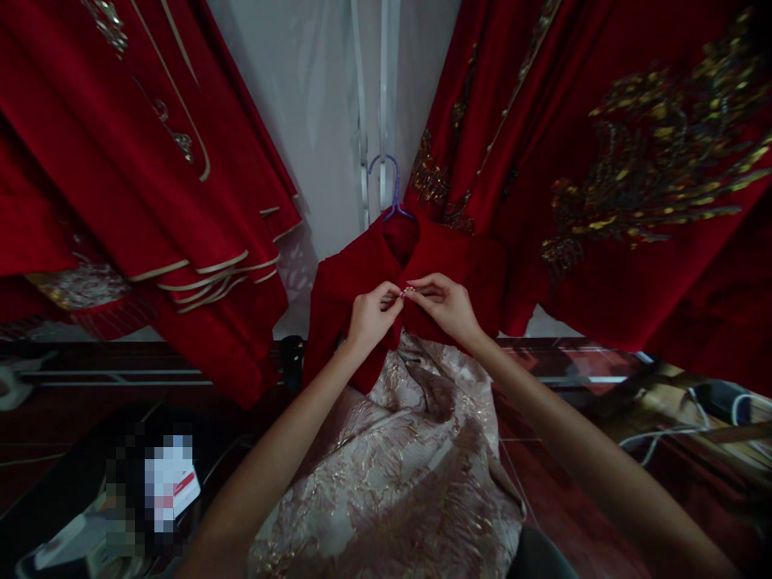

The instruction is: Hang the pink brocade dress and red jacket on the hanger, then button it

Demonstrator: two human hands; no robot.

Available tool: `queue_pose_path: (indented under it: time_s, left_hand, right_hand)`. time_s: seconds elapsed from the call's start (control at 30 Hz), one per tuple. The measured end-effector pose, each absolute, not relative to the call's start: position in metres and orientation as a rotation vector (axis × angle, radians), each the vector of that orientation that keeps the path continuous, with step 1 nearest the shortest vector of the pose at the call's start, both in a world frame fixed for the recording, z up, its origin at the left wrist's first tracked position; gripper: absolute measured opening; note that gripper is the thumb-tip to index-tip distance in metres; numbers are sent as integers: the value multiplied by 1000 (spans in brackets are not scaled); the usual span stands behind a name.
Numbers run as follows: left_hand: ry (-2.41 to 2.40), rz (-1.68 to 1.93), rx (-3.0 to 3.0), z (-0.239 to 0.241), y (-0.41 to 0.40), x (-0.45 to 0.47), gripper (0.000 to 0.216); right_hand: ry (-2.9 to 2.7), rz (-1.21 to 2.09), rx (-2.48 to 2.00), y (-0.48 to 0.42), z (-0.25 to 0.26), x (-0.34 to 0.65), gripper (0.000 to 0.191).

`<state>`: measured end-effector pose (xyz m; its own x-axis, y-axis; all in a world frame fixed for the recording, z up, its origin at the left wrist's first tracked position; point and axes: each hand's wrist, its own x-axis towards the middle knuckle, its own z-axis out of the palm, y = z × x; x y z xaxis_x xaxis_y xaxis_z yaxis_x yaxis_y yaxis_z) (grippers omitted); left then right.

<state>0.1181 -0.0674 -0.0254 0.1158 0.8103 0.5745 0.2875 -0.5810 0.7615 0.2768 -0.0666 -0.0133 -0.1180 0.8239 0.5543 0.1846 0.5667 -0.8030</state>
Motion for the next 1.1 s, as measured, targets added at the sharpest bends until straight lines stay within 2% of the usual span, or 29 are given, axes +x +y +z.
queue_pose_path:
  time_s: [0.27, 1.1]
  left_hand:
    - [1366, 1478, 2244, -17, -78, 116, 11]
    - [1257, 1429, 2206, -4, -79, 120, 9]
  right_hand:
    - [-1653, 440, -931, -76, -14, 273, 27]
    - [-1615, 792, -813, -68, -10, 284, 32]
